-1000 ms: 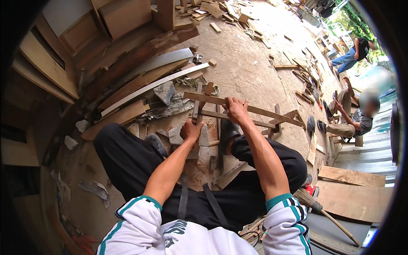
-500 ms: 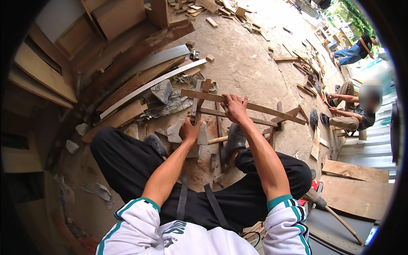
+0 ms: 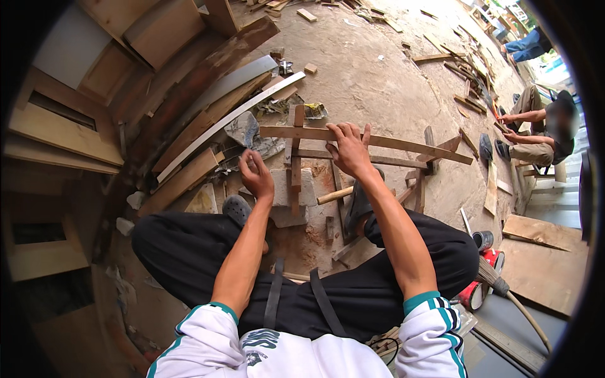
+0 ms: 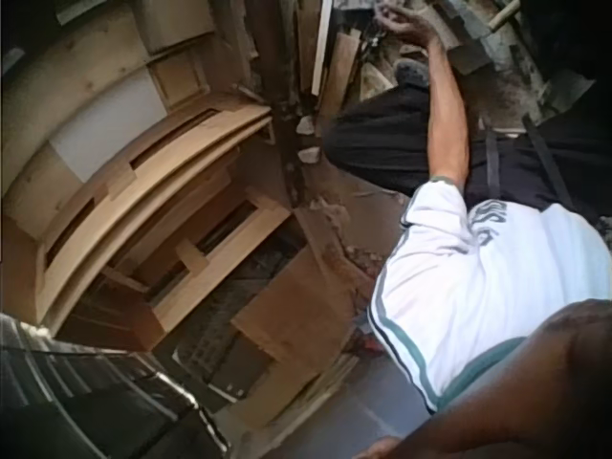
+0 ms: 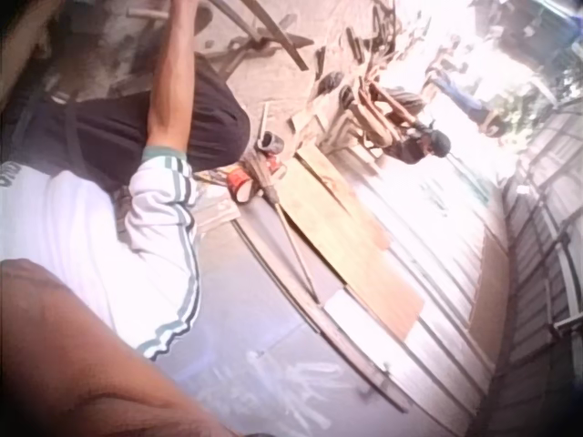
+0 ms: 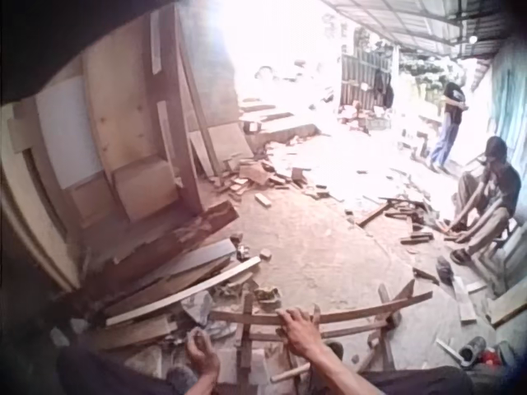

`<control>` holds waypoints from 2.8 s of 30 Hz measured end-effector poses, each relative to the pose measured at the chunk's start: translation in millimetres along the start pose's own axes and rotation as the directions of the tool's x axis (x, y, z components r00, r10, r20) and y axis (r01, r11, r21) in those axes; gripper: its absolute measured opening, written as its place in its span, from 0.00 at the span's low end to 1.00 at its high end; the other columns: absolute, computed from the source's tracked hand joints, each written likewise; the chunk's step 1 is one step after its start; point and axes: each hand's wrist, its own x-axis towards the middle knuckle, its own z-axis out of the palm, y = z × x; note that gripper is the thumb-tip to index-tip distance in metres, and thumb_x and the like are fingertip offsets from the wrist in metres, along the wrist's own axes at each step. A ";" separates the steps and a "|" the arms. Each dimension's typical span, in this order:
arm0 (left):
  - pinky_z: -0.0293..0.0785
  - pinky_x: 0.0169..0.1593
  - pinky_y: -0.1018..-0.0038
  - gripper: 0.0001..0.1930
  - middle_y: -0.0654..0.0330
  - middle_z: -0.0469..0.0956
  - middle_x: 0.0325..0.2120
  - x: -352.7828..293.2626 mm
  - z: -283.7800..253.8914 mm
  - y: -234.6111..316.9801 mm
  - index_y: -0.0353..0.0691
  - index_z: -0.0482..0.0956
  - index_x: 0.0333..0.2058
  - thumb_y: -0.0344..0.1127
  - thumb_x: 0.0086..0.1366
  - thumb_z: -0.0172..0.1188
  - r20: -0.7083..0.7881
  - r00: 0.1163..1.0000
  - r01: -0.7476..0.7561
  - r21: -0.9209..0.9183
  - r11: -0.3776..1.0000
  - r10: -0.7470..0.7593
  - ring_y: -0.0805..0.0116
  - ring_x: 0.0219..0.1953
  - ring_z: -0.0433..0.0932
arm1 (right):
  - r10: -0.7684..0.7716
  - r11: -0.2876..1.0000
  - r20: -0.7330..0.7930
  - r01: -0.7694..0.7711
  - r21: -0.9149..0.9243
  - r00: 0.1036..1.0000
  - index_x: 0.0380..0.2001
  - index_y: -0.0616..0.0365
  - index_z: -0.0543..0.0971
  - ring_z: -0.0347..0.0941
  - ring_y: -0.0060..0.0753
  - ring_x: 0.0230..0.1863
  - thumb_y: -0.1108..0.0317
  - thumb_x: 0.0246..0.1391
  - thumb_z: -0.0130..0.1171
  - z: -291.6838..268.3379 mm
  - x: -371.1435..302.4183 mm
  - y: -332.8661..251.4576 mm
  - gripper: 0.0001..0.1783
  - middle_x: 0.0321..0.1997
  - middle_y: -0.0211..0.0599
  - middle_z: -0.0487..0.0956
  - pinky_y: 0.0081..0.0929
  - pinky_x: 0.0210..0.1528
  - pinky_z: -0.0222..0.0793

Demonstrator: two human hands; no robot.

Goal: The person sits on the floor and assembles a small wooden frame using a hammer and nails. They position wooden pieces on concrete blocks, insert nails, and hammer them to secure the joints.

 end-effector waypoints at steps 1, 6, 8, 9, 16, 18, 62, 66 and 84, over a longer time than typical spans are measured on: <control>0.72 0.44 0.66 0.18 0.51 0.79 0.42 11.8 5.2 15.2 0.36 0.78 0.45 0.46 0.66 0.60 0.008 0.993 -0.114 -0.008 0.993 0.114 0.58 0.42 0.78 | 0.002 1.000 -0.010 -0.002 0.004 1.000 0.62 0.43 0.66 0.56 0.39 0.68 0.58 0.58 0.58 2.0 -1.4 1.0 0.29 0.60 0.32 0.68 0.66 0.71 0.26; 0.73 0.50 0.65 0.20 0.51 0.78 0.46 65.3 45.8 80.7 0.35 0.77 0.48 0.42 0.63 0.62 0.174 0.943 -0.298 0.059 0.953 0.284 0.55 0.46 0.78 | -0.014 1.000 -0.040 0.015 0.015 0.999 0.63 0.44 0.65 0.54 0.39 0.70 0.60 0.58 0.58 3.8 -2.7 3.5 0.30 0.62 0.33 0.67 0.63 0.72 0.25; 0.74 0.49 0.66 0.21 0.51 0.78 0.46 69.5 54.1 78.0 0.36 0.76 0.49 0.39 0.60 0.62 0.280 0.945 -0.197 0.083 0.977 0.167 0.56 0.44 0.79 | -0.028 0.998 -0.024 0.029 0.048 0.999 0.65 0.46 0.64 0.53 0.41 0.71 0.60 0.57 0.58 2.7 -1.7 1.5 0.32 0.63 0.34 0.67 0.62 0.74 0.23; 0.75 0.48 0.66 0.21 0.52 0.78 0.46 67.6 57.7 73.2 0.36 0.76 0.50 0.37 0.59 0.62 0.341 0.934 -0.143 0.088 0.986 0.105 0.57 0.43 0.80 | -0.056 0.997 -0.105 0.062 0.047 0.993 0.64 0.48 0.64 0.55 0.42 0.70 0.60 0.58 0.57 3.4 -2.1 3.7 0.31 0.62 0.36 0.67 0.61 0.73 0.27; 0.78 0.38 0.70 0.20 0.56 0.79 0.45 58.1 60.8 65.1 0.39 0.77 0.48 0.30 0.54 0.58 0.370 0.916 -0.188 0.057 0.981 0.154 0.64 0.36 0.82 | 0.180 0.965 -0.408 -0.079 0.250 0.895 0.46 0.59 0.70 0.69 0.51 0.49 0.59 0.60 0.56 70.2 -78.2 23.9 0.17 0.44 0.50 0.72 0.49 0.49 0.62; 0.78 0.37 0.71 0.20 0.57 0.79 0.43 56.5 59.5 69.2 0.39 0.76 0.48 0.30 0.55 0.58 0.367 0.921 -0.159 0.046 0.986 0.132 0.66 0.35 0.82 | 0.222 0.969 -0.353 -0.163 0.188 0.909 0.43 0.58 0.69 0.71 0.56 0.43 0.60 0.61 0.55 101.5 -109.2 26.5 0.15 0.37 0.49 0.73 0.50 0.45 0.64; 0.75 0.47 0.63 0.18 0.54 0.78 0.41 109.6 115.0 37.0 0.41 0.77 0.45 0.30 0.52 0.60 0.436 0.890 -0.191 0.088 0.978 0.134 0.54 0.43 0.79 | 0.505 0.744 0.039 -0.458 0.487 0.862 0.31 0.64 0.79 0.79 0.55 0.33 0.42 0.44 0.71 104.0 -45.1 -82.8 0.31 0.29 0.54 0.81 0.44 0.35 0.71; 0.76 0.47 0.64 0.20 0.54 0.78 0.42 120.2 133.7 26.2 0.42 0.78 0.45 0.31 0.51 0.61 0.443 0.891 -0.173 0.122 0.977 0.102 0.55 0.43 0.79 | 0.575 0.699 0.112 -0.558 0.448 0.811 0.33 0.65 0.79 0.79 0.57 0.38 0.46 0.44 0.70 118.1 -8.6 -86.1 0.29 0.35 0.57 0.81 0.47 0.41 0.72; 0.74 0.52 0.64 0.20 0.51 0.78 0.43 170.4 233.7 -65.2 0.40 0.78 0.48 0.35 0.55 0.61 0.563 0.826 -0.192 0.251 0.949 0.019 0.53 0.48 0.77 | 0.749 0.464 0.228 -0.738 0.489 0.622 0.29 0.68 0.78 0.80 0.54 0.34 0.55 0.44 0.70 89.8 -33.1 9.9 0.23 0.28 0.56 0.81 0.43 0.38 0.72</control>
